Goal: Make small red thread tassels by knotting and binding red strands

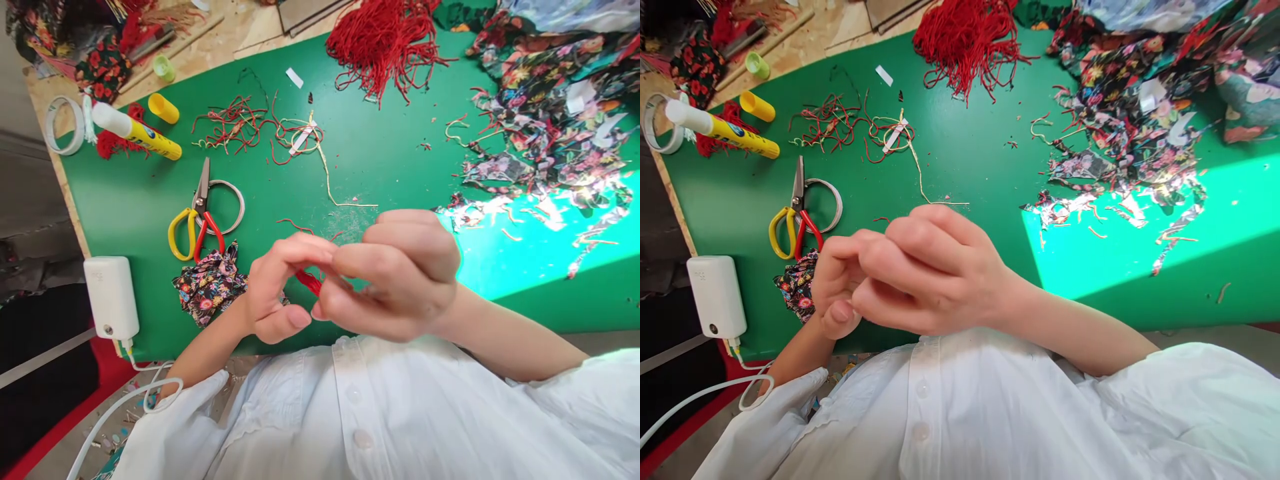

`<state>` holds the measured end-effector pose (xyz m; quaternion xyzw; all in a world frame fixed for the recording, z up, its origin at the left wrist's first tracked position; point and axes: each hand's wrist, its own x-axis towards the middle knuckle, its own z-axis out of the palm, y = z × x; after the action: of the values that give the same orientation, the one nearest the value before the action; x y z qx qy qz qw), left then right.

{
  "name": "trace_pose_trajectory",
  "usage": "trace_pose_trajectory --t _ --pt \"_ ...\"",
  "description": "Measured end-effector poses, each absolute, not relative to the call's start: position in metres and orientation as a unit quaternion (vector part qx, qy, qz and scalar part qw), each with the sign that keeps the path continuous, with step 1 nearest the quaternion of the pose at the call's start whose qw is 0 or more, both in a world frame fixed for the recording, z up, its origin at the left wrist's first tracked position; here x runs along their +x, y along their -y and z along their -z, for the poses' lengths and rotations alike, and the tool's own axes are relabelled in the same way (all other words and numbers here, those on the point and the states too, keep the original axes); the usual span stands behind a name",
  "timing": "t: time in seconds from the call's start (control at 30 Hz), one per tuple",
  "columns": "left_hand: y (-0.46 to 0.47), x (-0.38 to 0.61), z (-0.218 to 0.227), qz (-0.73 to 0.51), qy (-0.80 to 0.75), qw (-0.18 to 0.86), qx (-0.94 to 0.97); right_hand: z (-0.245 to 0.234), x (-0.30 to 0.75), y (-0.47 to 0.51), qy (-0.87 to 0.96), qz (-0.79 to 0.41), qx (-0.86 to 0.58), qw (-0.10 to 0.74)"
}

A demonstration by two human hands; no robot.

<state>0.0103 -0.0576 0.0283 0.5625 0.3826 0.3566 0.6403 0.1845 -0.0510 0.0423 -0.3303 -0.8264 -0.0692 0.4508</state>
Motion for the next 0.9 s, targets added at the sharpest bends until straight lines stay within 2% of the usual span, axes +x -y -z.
trace_pose_trajectory --t 0.1,0.2,0.4,0.57,0.73,0.9 --pt "0.059 0.006 -0.032 -0.337 -0.295 0.624 0.64 -0.039 0.183 0.049 0.827 0.092 -0.328 0.446" --pt "0.053 0.005 -0.038 -0.3 -0.281 0.625 0.663 -0.037 0.187 0.045 0.84 0.087 -0.328 0.424" --pt "0.043 0.006 -0.04 -0.236 -0.291 0.644 0.667 -0.029 0.195 0.044 0.891 -0.019 -0.323 0.317" --pt "0.04 0.005 -0.034 -0.215 -0.275 0.673 0.652 -0.024 0.195 0.044 0.898 -0.016 -0.3 0.322" --pt "0.04 0.005 -0.03 -0.263 -0.366 0.718 0.53 -0.026 0.198 0.039 0.89 -0.09 -0.345 0.285" --pt "0.032 0.007 -0.037 -0.338 -0.397 0.739 0.427 -0.021 0.204 0.033 0.921 -0.095 -0.327 0.187"
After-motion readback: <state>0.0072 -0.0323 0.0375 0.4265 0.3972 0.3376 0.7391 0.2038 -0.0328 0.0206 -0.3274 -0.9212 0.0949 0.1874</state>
